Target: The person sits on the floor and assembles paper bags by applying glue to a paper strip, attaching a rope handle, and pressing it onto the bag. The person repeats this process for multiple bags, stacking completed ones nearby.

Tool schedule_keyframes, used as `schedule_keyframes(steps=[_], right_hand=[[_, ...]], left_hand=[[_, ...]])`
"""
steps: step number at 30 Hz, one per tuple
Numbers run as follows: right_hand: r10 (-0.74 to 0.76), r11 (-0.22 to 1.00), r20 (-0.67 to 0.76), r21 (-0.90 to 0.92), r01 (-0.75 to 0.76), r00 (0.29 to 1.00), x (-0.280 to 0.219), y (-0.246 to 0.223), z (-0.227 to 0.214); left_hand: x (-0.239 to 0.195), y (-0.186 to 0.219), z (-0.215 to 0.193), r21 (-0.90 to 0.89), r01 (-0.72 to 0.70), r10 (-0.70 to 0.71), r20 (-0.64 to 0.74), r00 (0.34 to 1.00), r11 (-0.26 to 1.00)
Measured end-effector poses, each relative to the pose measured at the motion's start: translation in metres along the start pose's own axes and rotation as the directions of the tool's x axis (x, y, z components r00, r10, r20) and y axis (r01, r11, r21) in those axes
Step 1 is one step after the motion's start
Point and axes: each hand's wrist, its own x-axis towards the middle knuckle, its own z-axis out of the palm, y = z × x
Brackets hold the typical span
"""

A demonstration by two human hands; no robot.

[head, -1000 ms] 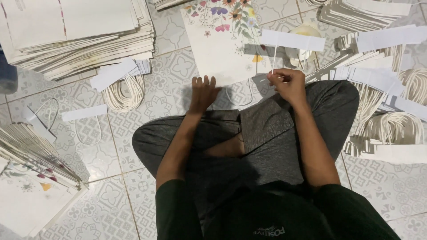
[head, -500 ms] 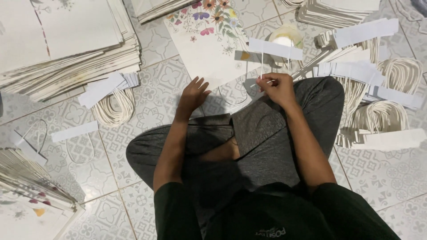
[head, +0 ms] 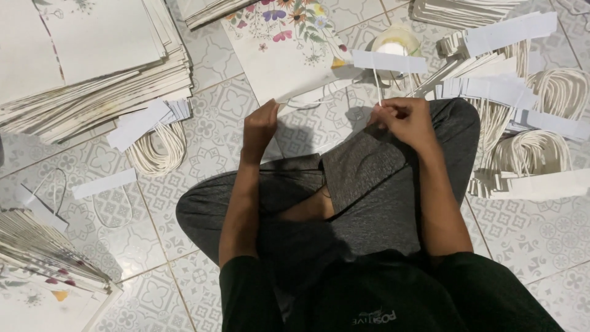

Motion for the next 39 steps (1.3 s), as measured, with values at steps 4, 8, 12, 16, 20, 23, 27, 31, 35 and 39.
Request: schedule_keyframes(steps=[4, 8, 12, 16, 20, 23, 27, 31, 35, 39], right_hand=[[0.027, 0.999, 0.061, -0.029, -0.026, 0.998, -0.012, -0.023, -0.015], [-0.002, 0.997, 0.300, -0.075, 0.025, 0.954, -0.016, -0.047, -0.014], [0.006, 0.992, 0.465, -0.118, 0.055, 0.885, -0.023, -0.077, -0.003], [-0.024, 0.989, 0.521, -0.115, 0.098, 0.853, -0.027, -0.091, 0.001], [-0.099, 0.968, 0.563, -0.136, 0.210, 0.820, -0.030, -0.100, 0.005], [-0.089, 0.972, 0.579, -0.129, 0.198, 0.811, -0.029, -0.096, 0.018], [-0.084, 0.981, 0.599, -0.092, 0.173, 0.796, -0.021, -0.084, 0.043], [-0.096, 0.986, 0.608, -0.052, 0.161, 0.788, -0.009, -0.066, 0.063], [-0.121, 0.977, 0.568, -0.075, 0.198, 0.814, -0.001, -0.050, 0.073], [-0.089, 0.969, 0.496, -0.158, 0.191, 0.864, 0.009, -0.042, 0.078]], left_hand=[[0.006, 0.000, -0.012, -0.116, 0.086, -0.091, -0.041, 0.995, 0.990], [0.014, -0.002, -0.017, -0.134, 0.159, -0.168, -0.059, 0.984, 0.978], [0.032, -0.002, -0.031, 0.074, 0.052, -0.047, -0.061, 0.997, 0.996], [0.017, -0.010, -0.014, 0.094, 0.065, -0.057, -0.086, 0.995, 0.993], [0.018, -0.012, -0.015, 0.010, 0.074, -0.072, -0.129, 0.989, 0.997], [0.027, -0.010, -0.022, -0.061, 0.057, -0.067, -0.177, 0.982, 0.997], [0.024, -0.008, -0.022, -0.102, 0.103, -0.117, -0.141, 0.983, 0.989], [0.031, -0.010, -0.029, -0.135, 0.038, -0.065, -0.203, 0.977, 0.990], [0.022, -0.012, -0.020, -0.276, 0.095, -0.146, -0.170, 0.975, 0.957], [0.022, -0.010, -0.024, -0.447, 0.198, -0.280, -0.125, 0.952, 0.872]])
